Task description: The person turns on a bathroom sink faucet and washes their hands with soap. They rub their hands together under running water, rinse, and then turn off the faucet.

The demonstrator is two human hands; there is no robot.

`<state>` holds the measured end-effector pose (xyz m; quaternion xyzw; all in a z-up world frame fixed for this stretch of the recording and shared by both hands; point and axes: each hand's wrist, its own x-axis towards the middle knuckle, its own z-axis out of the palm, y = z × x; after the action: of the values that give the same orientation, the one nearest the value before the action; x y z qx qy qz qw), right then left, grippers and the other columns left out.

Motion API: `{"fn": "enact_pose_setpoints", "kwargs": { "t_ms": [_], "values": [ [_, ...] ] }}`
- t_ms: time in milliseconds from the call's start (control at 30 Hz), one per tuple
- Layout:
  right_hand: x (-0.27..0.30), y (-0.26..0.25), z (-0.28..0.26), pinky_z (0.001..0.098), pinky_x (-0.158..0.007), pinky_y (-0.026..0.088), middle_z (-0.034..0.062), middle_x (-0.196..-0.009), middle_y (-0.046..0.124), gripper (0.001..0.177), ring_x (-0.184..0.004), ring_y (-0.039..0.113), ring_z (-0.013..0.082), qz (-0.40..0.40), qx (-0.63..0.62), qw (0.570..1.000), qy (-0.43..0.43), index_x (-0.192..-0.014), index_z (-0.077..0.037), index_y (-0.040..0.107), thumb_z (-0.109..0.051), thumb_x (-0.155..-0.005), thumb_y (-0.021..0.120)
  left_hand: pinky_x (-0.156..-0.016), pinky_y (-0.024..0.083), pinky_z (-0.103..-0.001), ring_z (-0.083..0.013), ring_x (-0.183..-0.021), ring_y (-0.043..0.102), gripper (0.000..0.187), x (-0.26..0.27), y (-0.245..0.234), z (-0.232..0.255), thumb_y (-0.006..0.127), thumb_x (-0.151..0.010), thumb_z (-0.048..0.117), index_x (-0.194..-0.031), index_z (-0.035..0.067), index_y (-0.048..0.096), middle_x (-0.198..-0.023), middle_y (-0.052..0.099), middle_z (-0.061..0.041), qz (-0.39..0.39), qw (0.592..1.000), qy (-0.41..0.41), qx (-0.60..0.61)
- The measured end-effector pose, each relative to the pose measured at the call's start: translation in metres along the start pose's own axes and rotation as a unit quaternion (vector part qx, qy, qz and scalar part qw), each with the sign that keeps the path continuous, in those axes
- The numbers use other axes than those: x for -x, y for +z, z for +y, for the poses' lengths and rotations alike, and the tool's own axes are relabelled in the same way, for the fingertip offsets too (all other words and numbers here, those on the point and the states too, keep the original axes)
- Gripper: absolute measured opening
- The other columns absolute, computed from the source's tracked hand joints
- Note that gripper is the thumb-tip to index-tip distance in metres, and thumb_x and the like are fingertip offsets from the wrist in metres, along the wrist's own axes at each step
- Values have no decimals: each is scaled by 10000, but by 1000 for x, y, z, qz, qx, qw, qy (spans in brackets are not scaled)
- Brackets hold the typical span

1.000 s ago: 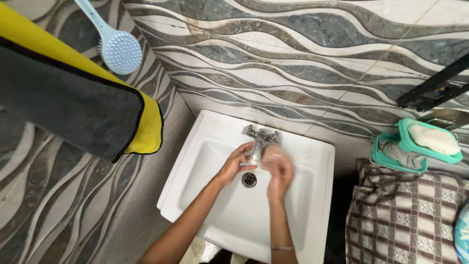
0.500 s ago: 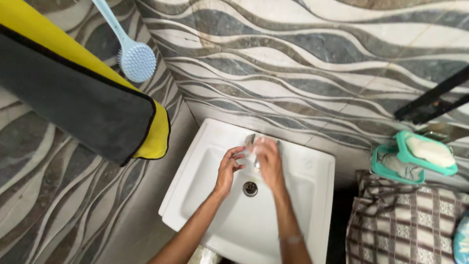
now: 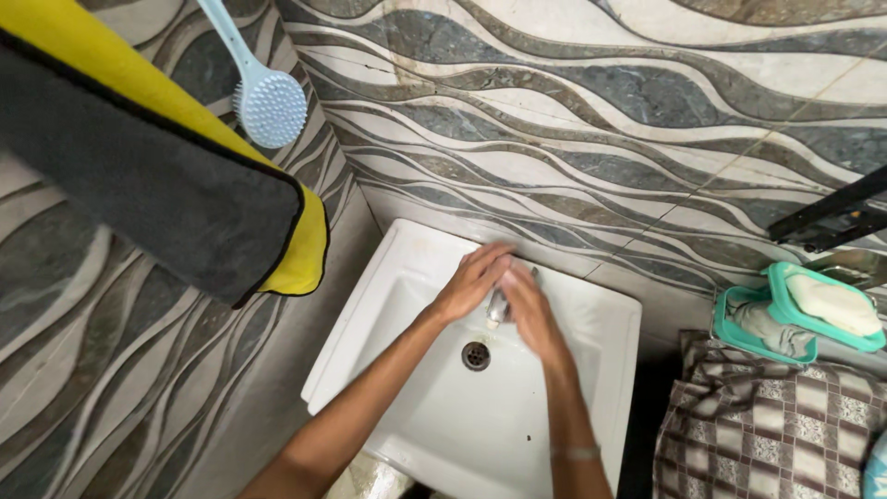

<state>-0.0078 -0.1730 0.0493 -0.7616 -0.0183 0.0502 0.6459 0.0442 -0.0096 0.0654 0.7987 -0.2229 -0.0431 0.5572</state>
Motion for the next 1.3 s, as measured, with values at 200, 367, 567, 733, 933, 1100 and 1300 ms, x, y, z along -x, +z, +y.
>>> {"fn": "enact_pose_setpoints", "kwargs": {
  "t_ms": [200,367,567,733,933,1100,1300],
  "values": [
    [72,26,-33,379,-1016,521,229,-1563,513,356,-1387,567,338,16,67,989,-135,-1355,47,614,-39,-1023,519,-1074,458,-302,-200,-1354,527,351,66,16,24,525,-1090,254,-1377,76,622,-1466,571,-100,50,987,12,153],
    [97,55,-24,378,-1022,566,235,-1576,479,461,-1334,609,343,6,86,992,-97,-1330,18,651,88,-910,475,-949,493,-276,-163,-1139,579,539,115,55,18,598,-930,143,-1461,101,512,-1342,600,-63,219,874,-191,389],
    [149,80,-40,450,-1116,423,269,-1562,435,424,-1430,442,405,-74,89,991,-71,-1368,72,597,43,-946,624,-920,566,-348,-227,-1054,688,420,172,38,-4,518,-938,145,-1325,0,594,-1194,699,-165,194,814,-304,455],
    [134,63,-57,372,-1032,528,211,-1567,481,316,-1380,561,324,59,6,996,-71,-1263,16,678,0,-959,593,-927,531,-302,-176,-1074,650,277,84,9,-33,567,-1016,109,-1265,14,641,-1208,687,-108,311,873,-163,338],
    [132,48,-45,316,-887,596,124,-1392,652,256,-1067,742,202,108,-7,993,-43,-1181,-6,705,-9,-946,602,-873,478,-297,-148,-1009,588,313,-4,15,-78,500,-1087,177,-1303,37,677,-1240,665,-72,123,966,-66,217],
    [155,49,-31,317,-837,617,100,-1295,691,237,-1030,767,206,103,-19,994,21,-1170,-24,706,-27,-953,609,-968,504,-321,-193,-1061,599,426,17,23,-127,410,-1151,281,-1460,37,571,-1207,648,-118,41,954,-122,271],
    [162,49,-12,320,-816,624,96,-1219,728,248,-997,792,209,90,-25,993,65,-1171,-35,705,-45,-946,600,-1142,387,-425,-365,-1360,513,400,12,19,-72,533,-1111,197,-1469,20,539,-1473,554,-182,68,986,148,-43]
  ]
}}
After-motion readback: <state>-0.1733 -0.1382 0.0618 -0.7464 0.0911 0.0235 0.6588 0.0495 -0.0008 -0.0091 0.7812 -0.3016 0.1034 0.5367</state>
